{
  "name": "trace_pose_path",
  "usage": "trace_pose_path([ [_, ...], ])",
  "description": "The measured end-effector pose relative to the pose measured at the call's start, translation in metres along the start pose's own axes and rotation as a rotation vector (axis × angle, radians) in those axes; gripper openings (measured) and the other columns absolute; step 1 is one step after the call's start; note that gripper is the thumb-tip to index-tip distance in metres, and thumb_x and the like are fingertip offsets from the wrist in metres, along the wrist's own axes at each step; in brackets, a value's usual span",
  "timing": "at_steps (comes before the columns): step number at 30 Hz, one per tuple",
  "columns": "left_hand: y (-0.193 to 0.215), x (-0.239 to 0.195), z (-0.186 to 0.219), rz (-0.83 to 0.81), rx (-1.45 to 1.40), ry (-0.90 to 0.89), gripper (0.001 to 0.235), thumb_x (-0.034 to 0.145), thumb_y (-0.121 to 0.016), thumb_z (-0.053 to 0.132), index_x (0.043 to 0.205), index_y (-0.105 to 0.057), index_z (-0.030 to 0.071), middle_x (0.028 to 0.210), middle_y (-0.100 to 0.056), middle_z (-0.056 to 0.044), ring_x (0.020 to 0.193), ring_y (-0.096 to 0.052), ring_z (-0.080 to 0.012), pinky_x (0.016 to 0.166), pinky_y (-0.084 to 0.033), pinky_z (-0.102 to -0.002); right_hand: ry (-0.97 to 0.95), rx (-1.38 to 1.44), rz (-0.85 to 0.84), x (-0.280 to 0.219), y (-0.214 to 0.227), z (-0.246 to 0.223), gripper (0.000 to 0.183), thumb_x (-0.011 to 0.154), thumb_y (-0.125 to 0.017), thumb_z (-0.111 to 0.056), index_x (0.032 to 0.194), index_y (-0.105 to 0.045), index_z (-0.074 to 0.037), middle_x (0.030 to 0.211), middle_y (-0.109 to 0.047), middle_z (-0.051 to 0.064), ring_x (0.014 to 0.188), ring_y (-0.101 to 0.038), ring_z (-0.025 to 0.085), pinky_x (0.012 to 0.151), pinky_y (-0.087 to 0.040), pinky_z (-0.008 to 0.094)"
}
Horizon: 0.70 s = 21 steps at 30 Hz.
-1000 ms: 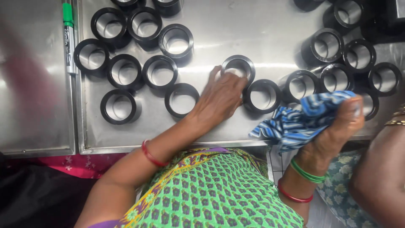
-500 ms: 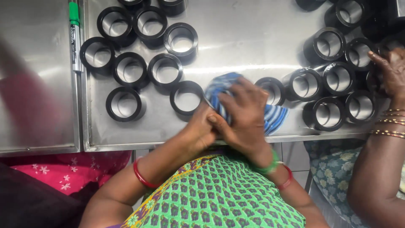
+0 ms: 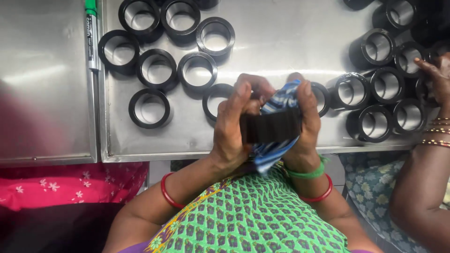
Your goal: Wiping and inspecting black cylindrical metal parts with a cloth.
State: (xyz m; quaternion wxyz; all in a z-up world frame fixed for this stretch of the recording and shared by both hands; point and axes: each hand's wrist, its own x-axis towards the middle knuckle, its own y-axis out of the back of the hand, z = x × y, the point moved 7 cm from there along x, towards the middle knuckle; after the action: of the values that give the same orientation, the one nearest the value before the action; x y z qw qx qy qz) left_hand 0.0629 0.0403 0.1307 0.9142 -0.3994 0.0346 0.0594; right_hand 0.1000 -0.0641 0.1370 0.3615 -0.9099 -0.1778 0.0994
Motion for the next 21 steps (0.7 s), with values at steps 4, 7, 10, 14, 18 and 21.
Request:
trace_pose_path([
  [4,0.008,0.019,-0.005,-0.055,0.251,-0.175,0.032,0.112,-0.045,0.03,0.115,-0.063,0.004,0.107,-0.055,-0.001,0.071,-0.04,-0.0043,0.066,-0.037,-0.022,0.083,-0.427,0.096,0.005,0.043,0.004,0.04,0.111,-0.066,-0.042,0.094,-0.051,-0.009,0.083,-0.052,-0.002,0.079,-0.05,0.006,0.069,-0.041,0.024],
  [7,-0.01,0.001,0.007,0.028,1.14,-0.784,0.038,0.122,-0.037,0.037,0.107,-0.06,0.011,0.103,-0.062,-0.001,0.094,-0.045,-0.0164,0.089,-0.041,-0.031,0.28,-1.16,0.096,-0.003,0.05,-0.002,0.052,0.104,-0.065,-0.055,0.084,-0.05,-0.009,0.07,-0.044,0.001,0.067,-0.041,0.009,0.058,-0.034,0.025],
  [10,-0.002,0.015,-0.015,-0.043,0.859,-0.424,0.046,0.12,-0.042,0.042,0.11,-0.065,0.004,0.091,-0.058,-0.004,0.079,-0.05,-0.0128,0.073,-0.047,-0.022,0.331,-0.757,-0.116,-0.003,0.037,-0.015,0.055,0.112,-0.046,-0.06,0.089,-0.055,-0.01,0.079,-0.053,-0.003,0.075,-0.051,0.004,0.069,-0.042,0.018],
  [14,0.003,0.036,-0.048,-0.078,0.031,0.057,0.046,0.111,-0.048,0.046,0.112,-0.064,0.004,0.101,-0.063,-0.004,0.088,-0.068,-0.0163,0.081,-0.054,-0.031,0.06,0.005,0.024,0.006,0.049,-0.011,0.046,0.102,-0.053,-0.058,0.093,-0.053,-0.013,0.08,-0.053,-0.003,0.077,-0.056,0.007,0.072,-0.051,0.024],
  [18,0.016,0.04,-0.106,0.137,-0.532,0.358,0.052,0.102,-0.055,0.05,0.114,-0.064,0.001,0.1,-0.069,-0.01,0.094,-0.069,-0.0219,0.093,-0.055,-0.038,0.358,-0.355,0.194,-0.008,0.063,-0.026,0.043,0.107,-0.049,-0.054,0.101,-0.056,-0.012,0.088,-0.055,-0.003,0.082,-0.056,0.005,0.079,-0.051,0.022],
  [21,-0.003,0.037,-0.103,0.201,-0.524,0.319,0.054,0.097,-0.053,0.054,0.118,-0.063,0.005,0.108,-0.072,-0.011,0.1,-0.071,-0.0238,0.096,-0.056,-0.043,0.567,-0.639,0.336,-0.027,0.078,-0.033,0.042,0.111,-0.046,-0.051,0.106,-0.059,-0.011,0.093,-0.057,-0.003,0.086,-0.055,0.003,0.084,-0.051,0.021],
])
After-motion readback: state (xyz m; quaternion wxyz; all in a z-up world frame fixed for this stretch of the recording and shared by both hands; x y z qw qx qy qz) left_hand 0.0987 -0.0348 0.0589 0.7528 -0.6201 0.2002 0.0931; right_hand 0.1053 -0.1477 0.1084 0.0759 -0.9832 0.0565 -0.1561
